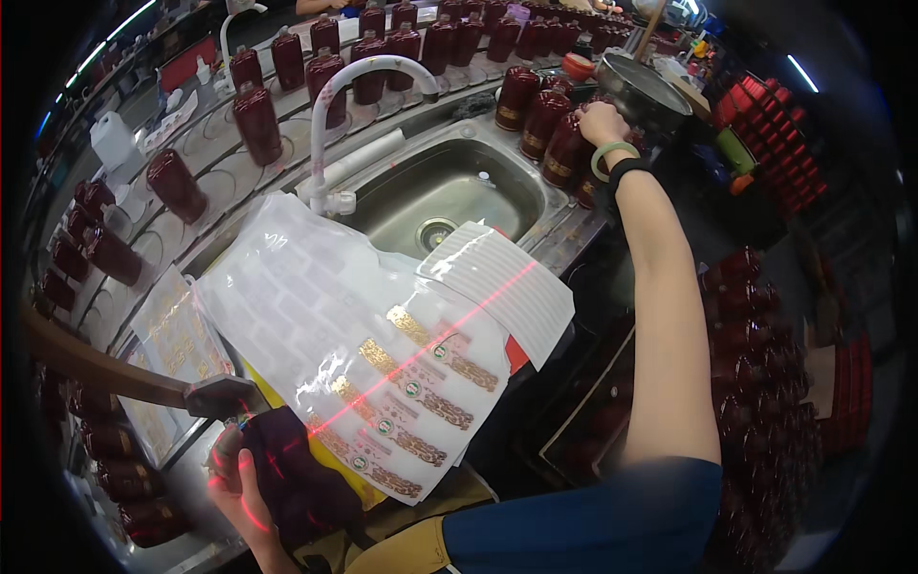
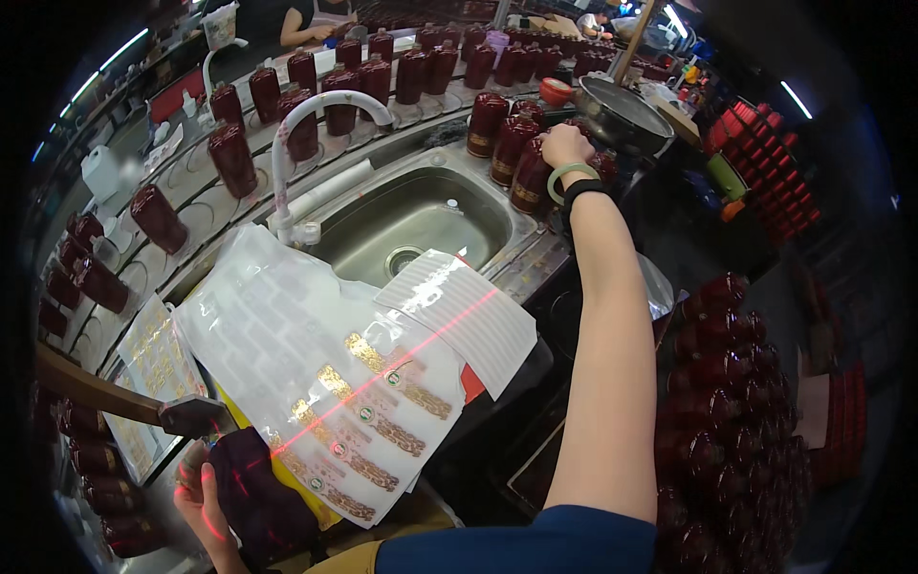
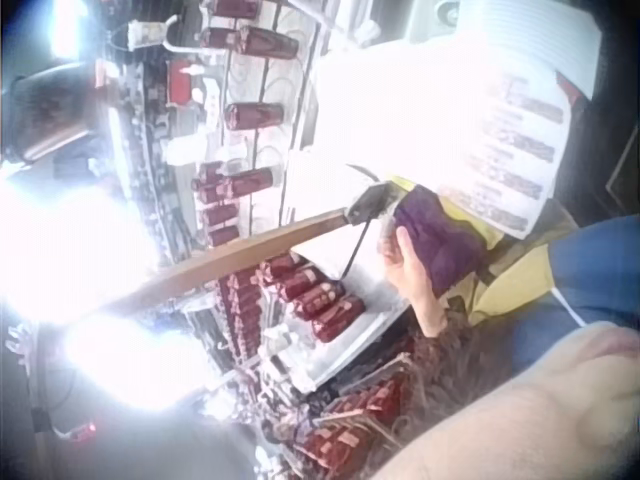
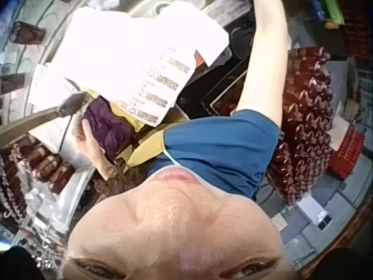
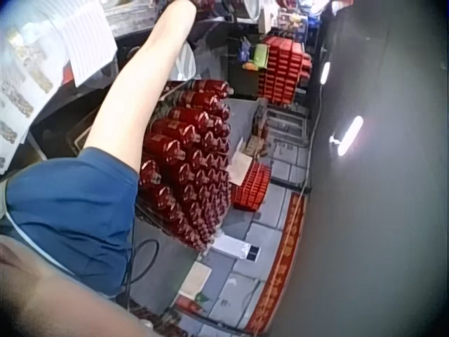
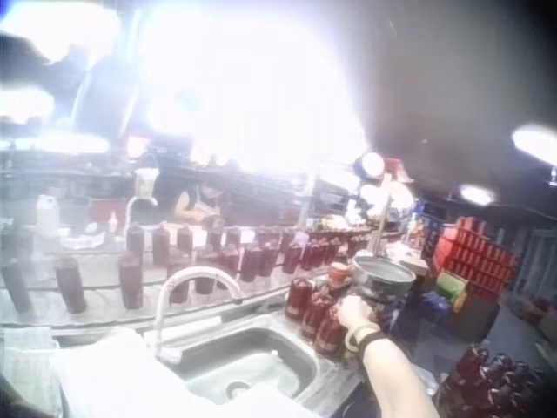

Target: Applying decorative gold-colored labels and seals to red liquor bottles at a factory assembly station.

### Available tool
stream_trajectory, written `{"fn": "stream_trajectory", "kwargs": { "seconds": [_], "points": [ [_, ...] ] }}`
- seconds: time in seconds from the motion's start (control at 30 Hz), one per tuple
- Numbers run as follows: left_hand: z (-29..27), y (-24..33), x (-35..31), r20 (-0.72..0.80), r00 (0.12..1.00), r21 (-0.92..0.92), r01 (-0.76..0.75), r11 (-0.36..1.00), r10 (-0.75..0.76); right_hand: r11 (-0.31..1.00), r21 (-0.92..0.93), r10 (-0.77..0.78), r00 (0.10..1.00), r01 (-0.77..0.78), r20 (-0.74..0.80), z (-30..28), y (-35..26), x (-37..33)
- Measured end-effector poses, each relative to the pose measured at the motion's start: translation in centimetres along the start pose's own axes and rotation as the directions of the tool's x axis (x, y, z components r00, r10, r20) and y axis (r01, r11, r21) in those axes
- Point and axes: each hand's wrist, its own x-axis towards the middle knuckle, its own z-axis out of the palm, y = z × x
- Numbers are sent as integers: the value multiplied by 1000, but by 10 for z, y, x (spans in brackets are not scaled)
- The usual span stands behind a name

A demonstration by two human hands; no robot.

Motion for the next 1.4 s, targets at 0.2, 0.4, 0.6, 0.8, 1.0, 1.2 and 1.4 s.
{"fn": "stream_trajectory", "kwargs": {
  "seconds": [0.2, 0.4, 0.6, 0.8, 1.0, 1.2, 1.4],
  "points": [
    [16, 24, 3, -19, 993, 47, 115, 992, -114, 995, -101, 20, 998, -26, -57, -23, -5, -5],
    [7, 30, -11, -62, 997, 52, -37, 998, 40, 984, 23, -178, 984, 178, -6, 1, 36, 40],
    [-40, 51, -16, -222, 958, 196, -140, 971, 183, 959, -40, -277, 892, 281, -358, 61, 70, 106],
    [-192, 123, 44, -588, 722, 260, -259, 930, 365, 960, -31, -278, 932, 278, -234, -22, 0, 48],
    [-322, 158, 167, -496, 746, 562, -113, 819, 444, 704, 44, -607, 632, 709, -481, -71, -85, -79],
    [-391, 83, 243, -65, 955, 954, -25, 299, 288, 496, 237, -798, 546, 836, -256, -114, -150, -216],
    [-421, 25, 281, -22, 974, 922, -67, 381, 225, 348, 377, -895, 424, 858, -138, -129, -196, -333]
  ]
}}
